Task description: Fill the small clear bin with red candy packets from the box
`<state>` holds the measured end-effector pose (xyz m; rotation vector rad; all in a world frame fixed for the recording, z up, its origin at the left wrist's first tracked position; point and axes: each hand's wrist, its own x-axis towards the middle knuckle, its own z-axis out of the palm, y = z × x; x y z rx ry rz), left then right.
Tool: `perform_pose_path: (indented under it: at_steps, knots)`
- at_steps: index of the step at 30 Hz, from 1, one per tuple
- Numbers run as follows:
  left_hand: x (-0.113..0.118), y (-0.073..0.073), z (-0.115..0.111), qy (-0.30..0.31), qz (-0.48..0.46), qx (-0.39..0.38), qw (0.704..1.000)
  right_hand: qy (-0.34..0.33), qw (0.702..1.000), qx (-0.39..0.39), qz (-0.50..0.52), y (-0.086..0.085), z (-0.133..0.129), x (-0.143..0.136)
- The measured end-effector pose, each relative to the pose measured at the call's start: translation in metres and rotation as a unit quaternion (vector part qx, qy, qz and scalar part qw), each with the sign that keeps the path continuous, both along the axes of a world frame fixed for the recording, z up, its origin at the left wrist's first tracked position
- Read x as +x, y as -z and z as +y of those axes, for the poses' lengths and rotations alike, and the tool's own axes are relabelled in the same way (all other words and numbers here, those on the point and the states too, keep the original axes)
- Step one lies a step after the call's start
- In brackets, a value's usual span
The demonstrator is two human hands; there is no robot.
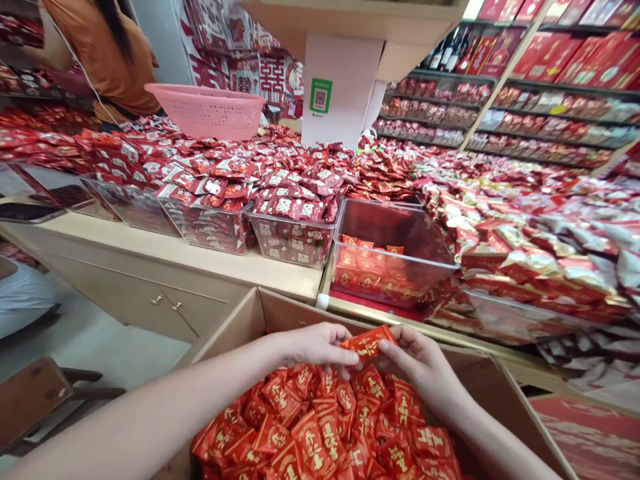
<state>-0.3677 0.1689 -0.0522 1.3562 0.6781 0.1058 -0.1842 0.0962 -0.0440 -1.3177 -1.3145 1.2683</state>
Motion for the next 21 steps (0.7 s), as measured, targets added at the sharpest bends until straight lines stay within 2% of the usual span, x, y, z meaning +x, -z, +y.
perform_pose_path:
  at_steps: [2,3,6,8,10,12,15,18,21]
  knots:
    - [-0.004,0.001,0.001,0.042,0.051,0.026,0.997,0.031,0.985,0.106,-0.133,-0.031,-0.003,0.005]
    - [-0.005,0.003,0.002,0.052,0.074,0.041,0.995,0.055,0.964,0.167,-0.201,-0.051,-0.002,0.008]
    - [-0.008,0.007,0.002,0.062,0.115,0.079,0.988,0.152,0.862,0.314,-0.369,-0.117,0.013,0.017]
    - [-0.009,0.008,0.002,0.075,0.132,0.106,0.983,0.194,0.799,0.325,-0.468,-0.154,0.039,0.020]
    - [-0.010,0.008,0.002,0.094,0.155,0.149,0.972,0.185,0.753,0.264,-0.574,-0.176,0.075,0.019]
    - [-0.011,0.007,0.002,0.122,0.189,0.202,0.953,0.118,0.733,0.160,-0.651,-0.180,0.115,0.017]
    - [-0.012,0.006,0.002,0.170,0.229,0.267,0.921,0.040,0.747,0.030,-0.663,-0.161,0.163,0.013]
    - [-0.014,0.005,0.002,0.208,0.251,0.312,0.892,0.017,0.775,-0.032,-0.631,-0.133,0.188,0.010]
    - [-0.015,0.004,0.004,0.239,0.275,0.336,0.869,0.007,0.805,-0.067,-0.590,-0.110,0.196,0.012]
